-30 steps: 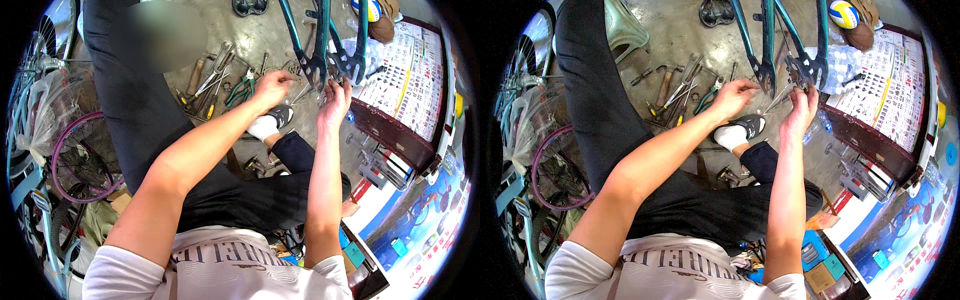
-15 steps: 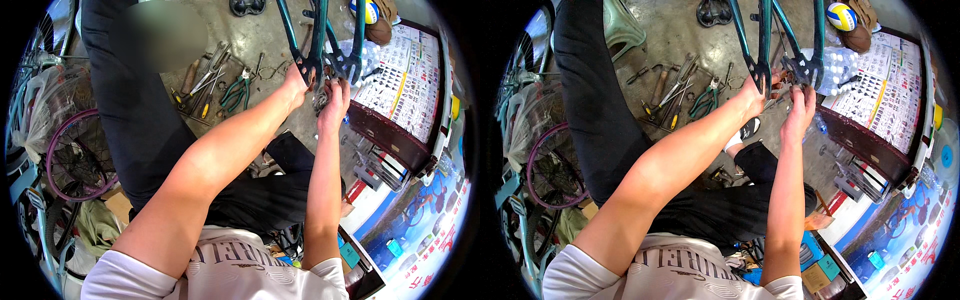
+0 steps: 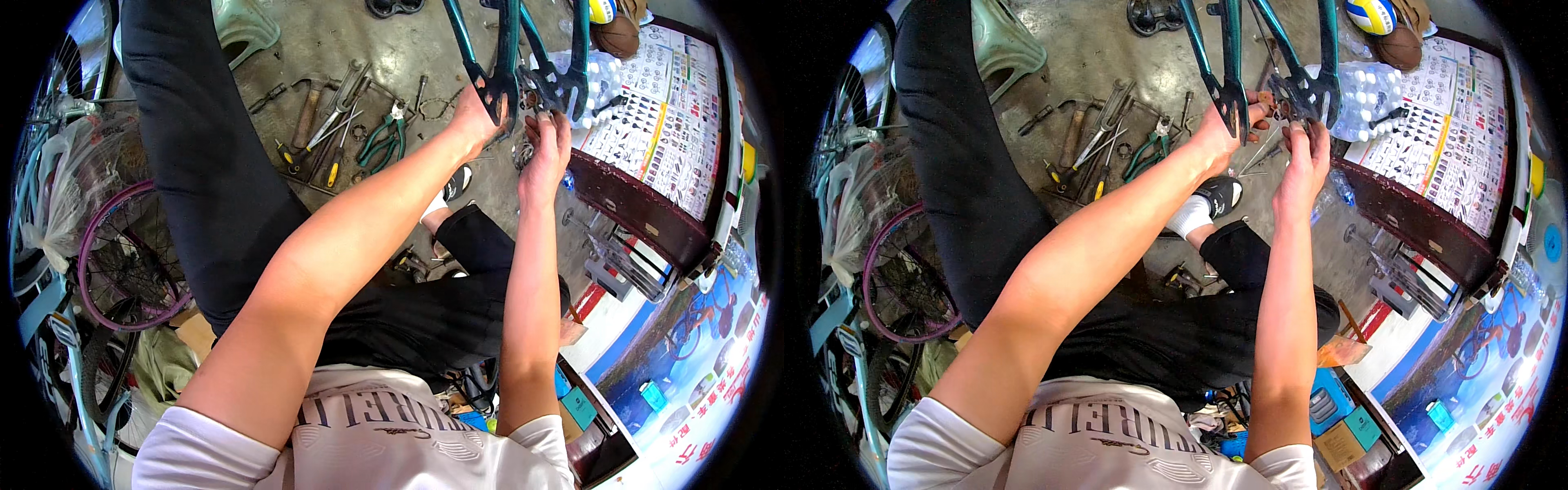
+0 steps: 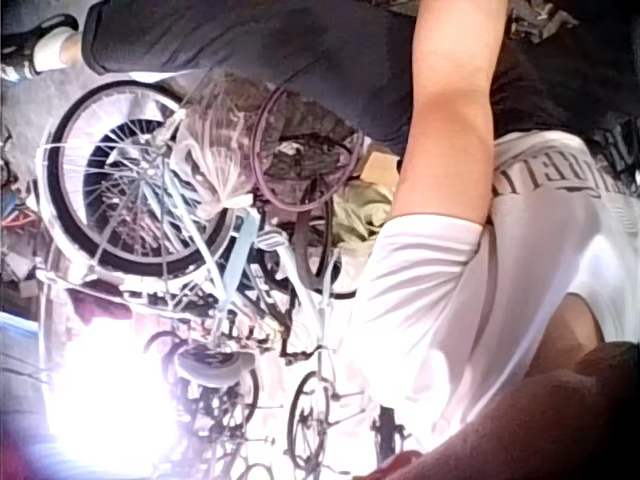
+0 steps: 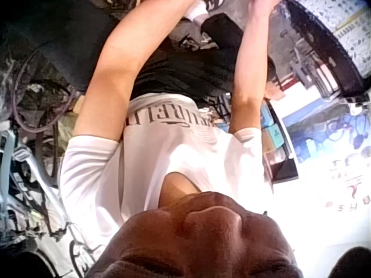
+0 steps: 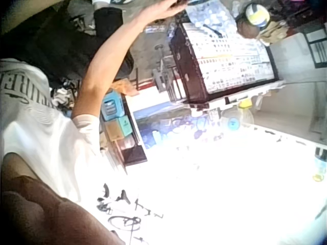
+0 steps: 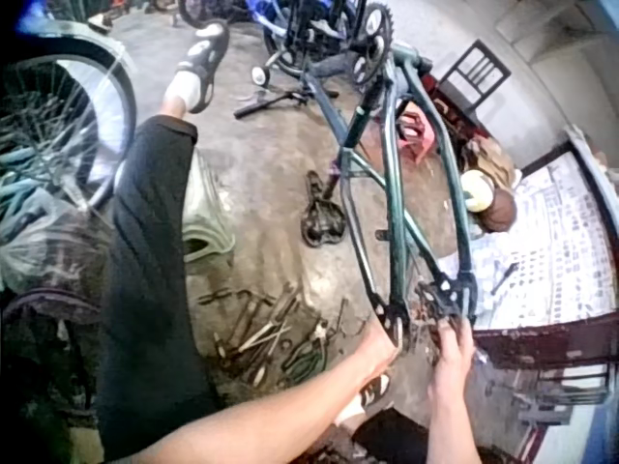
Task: The person works on a bicycle brake assembly by hand while sitting on the floor, using a screwdriver to tighten components on the frame and then handling small metal brake parts.
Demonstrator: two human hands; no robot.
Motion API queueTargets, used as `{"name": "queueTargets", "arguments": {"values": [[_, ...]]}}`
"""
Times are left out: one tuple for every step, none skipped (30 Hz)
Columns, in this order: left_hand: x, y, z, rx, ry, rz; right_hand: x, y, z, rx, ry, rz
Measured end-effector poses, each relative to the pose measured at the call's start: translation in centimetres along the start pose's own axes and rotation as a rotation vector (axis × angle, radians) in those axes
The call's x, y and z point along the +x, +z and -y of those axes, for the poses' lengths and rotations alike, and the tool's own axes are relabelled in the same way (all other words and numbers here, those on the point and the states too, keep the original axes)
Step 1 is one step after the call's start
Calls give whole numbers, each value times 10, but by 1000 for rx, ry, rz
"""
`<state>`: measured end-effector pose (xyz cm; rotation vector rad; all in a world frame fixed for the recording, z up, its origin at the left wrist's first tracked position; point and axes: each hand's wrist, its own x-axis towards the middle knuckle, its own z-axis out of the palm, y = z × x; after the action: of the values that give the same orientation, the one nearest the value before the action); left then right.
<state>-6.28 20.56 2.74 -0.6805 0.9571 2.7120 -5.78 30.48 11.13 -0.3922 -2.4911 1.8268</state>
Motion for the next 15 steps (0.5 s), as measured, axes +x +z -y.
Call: {"name": "queueTargets", "arguments": {"values": [[2,-1,2,-28,8,-5,1,-1,0,7,2,11],[4,-3,3,-56,17,-11,1,-2,-1,15,4,24],[6,-5,5,-85,27,-17,0,-3,-1,-14,-40,3],[2,-6,2,-16,10,-37,-1,-2,-3,-42,-81,-18],[-5,-7,-4,57,-10,-54,-3,-4,-6,-68,-120,-45],[-14,-9,-11,130,-29,-71,-6,-9,-10,-102,-154,-113],[-24,-14,-20,203,-42,-94,-13,-14,-15,-132,-190,-174],[-34,-19,-25,235,-77,-58,-20,-19,-18,-166,-225,-238],[-46,-24,-29,268,-113,-23,-31,-23,-23,-151,-181,-231],[-59,-28,-35,298,-148,11,-45,-21,-26,-137,-138,-221],[-71,-31,-38,269,-172,23,-60,-18,-29,-122,-94,-217],[-83,-33,-41,240,-196,34,-73,-12,-30,-88,-44,-151],[-95,-35,-42,213,-223,44,-87,-5,-32,-54,10,-84],[-102,-38,-42,228,-226,42,-96,3,-32,-13,73,-24],[-109,-42,-41,249,-235,68,-106,9,-28,-14,177,-2]]}}
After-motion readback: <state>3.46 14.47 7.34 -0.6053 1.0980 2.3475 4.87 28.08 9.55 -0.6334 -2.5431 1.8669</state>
